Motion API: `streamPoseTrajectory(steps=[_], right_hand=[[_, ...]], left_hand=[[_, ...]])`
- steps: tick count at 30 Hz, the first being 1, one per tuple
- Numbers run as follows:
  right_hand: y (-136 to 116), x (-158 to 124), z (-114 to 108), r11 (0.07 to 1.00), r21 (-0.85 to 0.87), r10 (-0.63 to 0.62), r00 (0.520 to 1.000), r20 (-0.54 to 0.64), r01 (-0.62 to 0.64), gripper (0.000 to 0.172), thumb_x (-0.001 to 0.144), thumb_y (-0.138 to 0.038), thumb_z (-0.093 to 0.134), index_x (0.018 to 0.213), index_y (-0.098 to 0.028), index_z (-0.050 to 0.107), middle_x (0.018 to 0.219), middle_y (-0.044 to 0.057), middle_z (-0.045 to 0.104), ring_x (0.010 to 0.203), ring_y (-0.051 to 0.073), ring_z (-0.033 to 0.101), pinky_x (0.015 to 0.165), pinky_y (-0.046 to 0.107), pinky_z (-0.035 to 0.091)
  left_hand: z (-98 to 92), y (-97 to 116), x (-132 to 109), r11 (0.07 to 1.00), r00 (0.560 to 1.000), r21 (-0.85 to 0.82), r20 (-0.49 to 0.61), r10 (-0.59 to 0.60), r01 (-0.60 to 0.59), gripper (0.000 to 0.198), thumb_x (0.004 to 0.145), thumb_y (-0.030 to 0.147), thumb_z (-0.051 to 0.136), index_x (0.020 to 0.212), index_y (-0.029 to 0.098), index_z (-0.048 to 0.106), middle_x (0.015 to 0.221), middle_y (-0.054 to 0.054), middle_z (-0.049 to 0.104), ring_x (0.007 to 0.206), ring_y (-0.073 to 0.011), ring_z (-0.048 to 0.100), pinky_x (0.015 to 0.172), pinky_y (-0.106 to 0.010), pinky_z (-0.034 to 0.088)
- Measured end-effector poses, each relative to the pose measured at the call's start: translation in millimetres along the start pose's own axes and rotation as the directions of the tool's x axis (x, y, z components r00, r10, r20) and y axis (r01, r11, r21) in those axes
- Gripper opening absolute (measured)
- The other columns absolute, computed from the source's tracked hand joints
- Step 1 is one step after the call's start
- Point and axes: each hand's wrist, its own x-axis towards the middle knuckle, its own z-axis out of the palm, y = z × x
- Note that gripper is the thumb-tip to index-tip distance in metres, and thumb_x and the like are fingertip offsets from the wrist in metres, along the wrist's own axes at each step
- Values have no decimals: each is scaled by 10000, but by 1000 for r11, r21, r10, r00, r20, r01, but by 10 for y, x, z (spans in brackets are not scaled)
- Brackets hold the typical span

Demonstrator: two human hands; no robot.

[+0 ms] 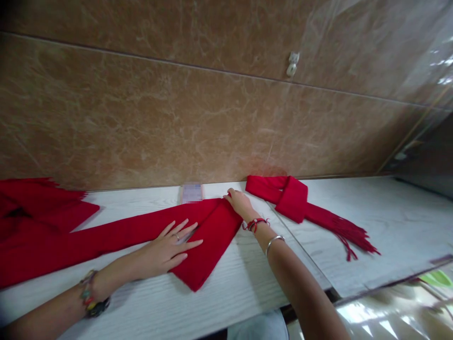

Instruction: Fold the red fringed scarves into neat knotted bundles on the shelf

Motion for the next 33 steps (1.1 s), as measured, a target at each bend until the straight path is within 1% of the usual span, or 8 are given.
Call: streamPoseTrajectory(steps=[3, 7, 11, 14, 18, 22, 26, 33], right_hand=[[16, -2, -44, 1000, 0, -15, 999, -29, 15, 374, 878, -359, 384, 1166, -137, 472, 1119, 149, 571, 989, 226, 552, 809, 296, 405], [-34, -95, -78, 992, -42, -123, 980, -157, 118, 484, 881, -377, 337, 1275, -98, 374, 1269, 181, 448, 1166, 278, 405, 929, 397, 347], [-130, -234, 51, 974, -86, -215, 976, -44, 211, 598, 885, -441, 266, 1334, -46, 263, 1382, 198, 288, 1280, 301, 227, 977, 477, 282], [-151, -276, 164, 965, -114, -231, 972, 48, 235, 586, 890, -437, 258, 1320, -41, 296, 1381, 203, 287, 1283, 293, 229, 975, 459, 296], [-145, -280, 181, 971, -106, -211, 976, 54, 216, 561, 895, -401, 271, 1310, -26, 314, 1377, 211, 290, 1284, 281, 236, 990, 438, 285], [-225, -337, 78, 982, -74, -171, 985, 4, 171, 564, 899, -400, 244, 1340, -49, 256, 1408, 182, 235, 1301, 285, 182, 1001, 497, 234], [-380, -436, -6, 971, -71, -234, 968, -85, 229, 617, 890, -451, 215, 1364, -55, 194, 1428, 173, 175, 1319, 275, 109, 1016, 520, 175], [-436, -537, 123, 942, -165, -298, 955, 1, 294, 610, 886, -458, 247, 1298, -18, 339, 1360, 229, 311, 1278, 325, 230, 990, 510, 239]], left_hand=[[-19, 105, -15, 996, 997, -33, -12, 78, -79, 484, 867, 357, 402, 1330, 367, 262, 1465, -39, 60, 1324, -277, 74, 1037, -521, 111], [-42, 160, -25, 970, 974, -83, -15, 226, -227, 569, 831, 433, 454, 1347, 287, 267, 1445, -62, 174, 1325, -262, 94, 1059, -479, 110], [-72, 130, -46, 949, 958, -141, 11, 287, -283, 559, 847, 438, 423, 1354, 270, 258, 1422, -67, 250, 1313, -242, 170, 1068, -438, 126], [-85, 119, -65, 941, 953, -166, 22, 302, -295, 554, 853, 438, 412, 1356, 275, 249, 1422, -55, 252, 1313, -241, 169, 1068, -435, 124], [-93, 136, -94, 936, 947, -163, 26, 320, -312, 576, 846, 457, 413, 1360, 263, 239, 1434, -64, 217, 1315, -249, 160, 1061, -448, 126], [-95, 158, -118, 940, 948, -126, -10, 319, -317, 496, 874, 414, 374, 1340, 265, 288, 1420, -52, 263, 1315, -238, 165, 1055, -457, 133], [-81, 160, -142, 958, 958, -74, -95, 269, -276, 480, 875, 396, 380, 1327, 245, 320, 1412, -56, 283, 1316, -236, 160, 1060, -458, 108], [-66, 123, -200, 939, 950, -143, -34, 310, -312, 494, 874, 377, 389, 1342, 265, 279, 1408, -33, 296, 1298, -195, 228, 1059, -397, 160]])
